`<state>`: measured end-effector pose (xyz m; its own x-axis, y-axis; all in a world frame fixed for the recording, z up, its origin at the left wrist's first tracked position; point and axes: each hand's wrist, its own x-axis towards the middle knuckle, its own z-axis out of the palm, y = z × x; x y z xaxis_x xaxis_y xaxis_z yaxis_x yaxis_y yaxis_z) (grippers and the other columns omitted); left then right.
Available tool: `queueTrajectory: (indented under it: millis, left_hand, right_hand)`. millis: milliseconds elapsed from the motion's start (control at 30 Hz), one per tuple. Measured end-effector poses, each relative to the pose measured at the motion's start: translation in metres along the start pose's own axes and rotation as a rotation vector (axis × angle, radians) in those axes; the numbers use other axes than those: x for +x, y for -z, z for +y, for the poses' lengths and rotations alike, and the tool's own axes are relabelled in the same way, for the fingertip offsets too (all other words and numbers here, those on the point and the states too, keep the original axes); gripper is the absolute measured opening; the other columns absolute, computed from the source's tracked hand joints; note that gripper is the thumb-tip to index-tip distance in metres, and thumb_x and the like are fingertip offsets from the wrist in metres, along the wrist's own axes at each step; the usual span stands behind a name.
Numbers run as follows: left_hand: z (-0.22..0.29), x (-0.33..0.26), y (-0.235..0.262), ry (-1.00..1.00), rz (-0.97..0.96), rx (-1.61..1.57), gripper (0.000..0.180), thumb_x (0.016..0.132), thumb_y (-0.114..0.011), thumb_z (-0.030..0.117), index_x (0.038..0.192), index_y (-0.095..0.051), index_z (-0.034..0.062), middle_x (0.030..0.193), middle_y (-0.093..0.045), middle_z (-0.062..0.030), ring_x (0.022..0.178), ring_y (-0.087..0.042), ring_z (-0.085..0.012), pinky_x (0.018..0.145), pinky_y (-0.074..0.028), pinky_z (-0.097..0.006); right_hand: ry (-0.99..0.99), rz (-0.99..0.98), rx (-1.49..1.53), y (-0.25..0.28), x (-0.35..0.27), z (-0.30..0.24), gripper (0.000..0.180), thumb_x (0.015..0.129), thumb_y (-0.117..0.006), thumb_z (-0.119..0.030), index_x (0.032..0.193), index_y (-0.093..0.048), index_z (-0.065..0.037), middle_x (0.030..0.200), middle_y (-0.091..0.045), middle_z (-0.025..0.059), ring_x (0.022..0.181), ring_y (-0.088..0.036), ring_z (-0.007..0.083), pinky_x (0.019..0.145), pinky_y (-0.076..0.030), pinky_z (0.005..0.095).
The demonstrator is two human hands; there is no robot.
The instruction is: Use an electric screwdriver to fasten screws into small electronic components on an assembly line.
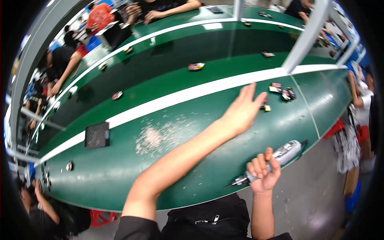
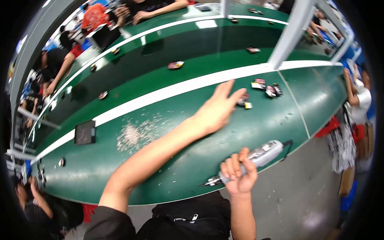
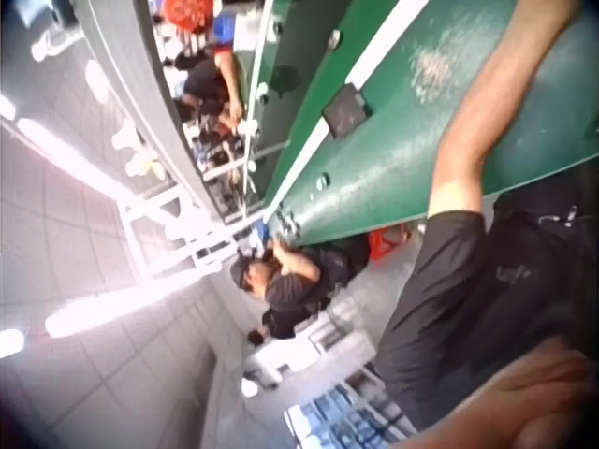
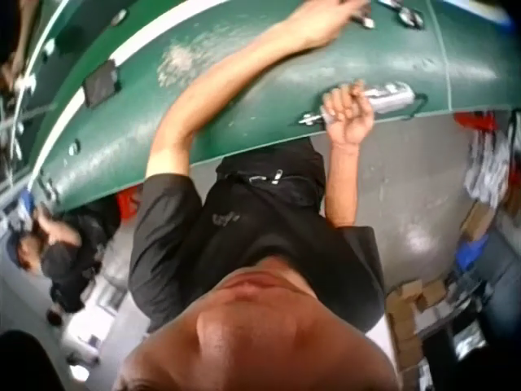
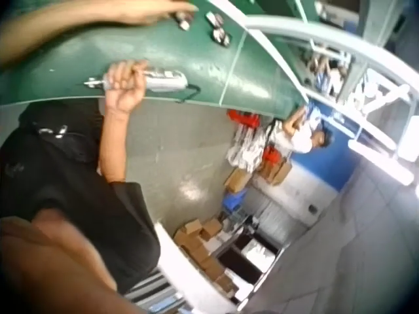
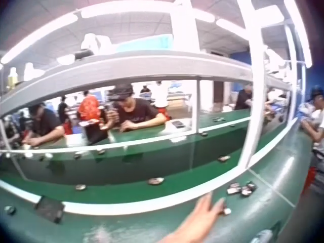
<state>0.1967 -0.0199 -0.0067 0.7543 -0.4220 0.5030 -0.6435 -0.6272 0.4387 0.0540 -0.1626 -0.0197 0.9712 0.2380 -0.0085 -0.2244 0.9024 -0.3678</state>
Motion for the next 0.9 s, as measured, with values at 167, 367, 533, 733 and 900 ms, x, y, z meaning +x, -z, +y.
queueTrajectory:
  millis: [167, 367, 533, 733, 900]
  left_hand:
    - [0.015, -0.043, 0.053, 0.030, 0.050, 0.163, 0.046, 0.078, -0.060, 0.003, 0.123, -0.048, -0.0001, 0.129, -0.044, -0.0250, 0.120, -0.044, -0.0399, 0.100, -0.040, -0.045]
    - [-0.033, -0.189, 0.164, 0.434, 0.279, 0.441, 0.019, 0.077, -0.064, 0.000, 0.096, -0.063, 0.0018, 0.093, -0.059, -0.0123, 0.088, -0.059, -0.0308, 0.075, -0.050, -0.039]
    - [-0.039, -0.246, 0.184, 0.532, 0.228, 0.527, 0.016, 0.078, -0.064, -0.002, 0.093, -0.063, 0.0012, 0.090, -0.058, -0.0099, 0.084, -0.058, -0.0281, 0.071, -0.050, -0.036]
    - [-0.046, -0.247, 0.188, 0.420, 0.120, 0.610, 0.015, 0.076, -0.065, 0.000, 0.090, -0.064, 0.0020, 0.089, -0.058, -0.0077, 0.082, -0.057, -0.0250, 0.068, -0.050, -0.035]
    - [-0.054, -0.245, 0.194, 0.345, 0.046, 0.641, 0.014, 0.074, -0.063, 0.000, 0.087, -0.063, 0.0007, 0.086, -0.056, -0.0078, 0.081, -0.057, -0.0242, 0.068, -0.051, -0.035]
  right_hand:
    - [0.057, -0.036, 0.057, 0.008, 0.005, -0.002, 0.009, 0.093, -0.049, -0.016, 0.090, -0.045, -0.008, 0.053, -0.037, -0.0010, 0.044, -0.037, 0.0092, 0.049, -0.037, 0.0264]
    - [0.044, -0.084, 0.098, 0.008, 0.009, 0.004, 0.010, 0.094, -0.048, -0.014, 0.090, -0.042, -0.007, 0.054, -0.038, 0.0003, 0.046, -0.039, 0.0108, 0.050, -0.038, 0.0283]
    - [0.047, -0.111, 0.077, 0.008, 0.008, 0.005, 0.010, 0.095, -0.047, -0.012, 0.090, -0.041, -0.006, 0.056, -0.035, -0.0001, 0.046, -0.037, 0.0089, 0.050, -0.035, 0.0257]
    - [0.060, -0.063, 0.078, 0.010, 0.005, 0.003, 0.010, 0.096, -0.045, -0.015, 0.091, -0.041, -0.007, 0.055, -0.036, 0.0003, 0.046, -0.039, 0.0105, 0.051, -0.038, 0.0282]
    - [0.061, -0.065, 0.081, 0.009, 0.008, 0.004, 0.010, 0.096, -0.046, -0.015, 0.090, -0.042, -0.007, 0.055, -0.036, 0.0001, 0.046, -0.038, 0.0104, 0.050, -0.037, 0.0277]
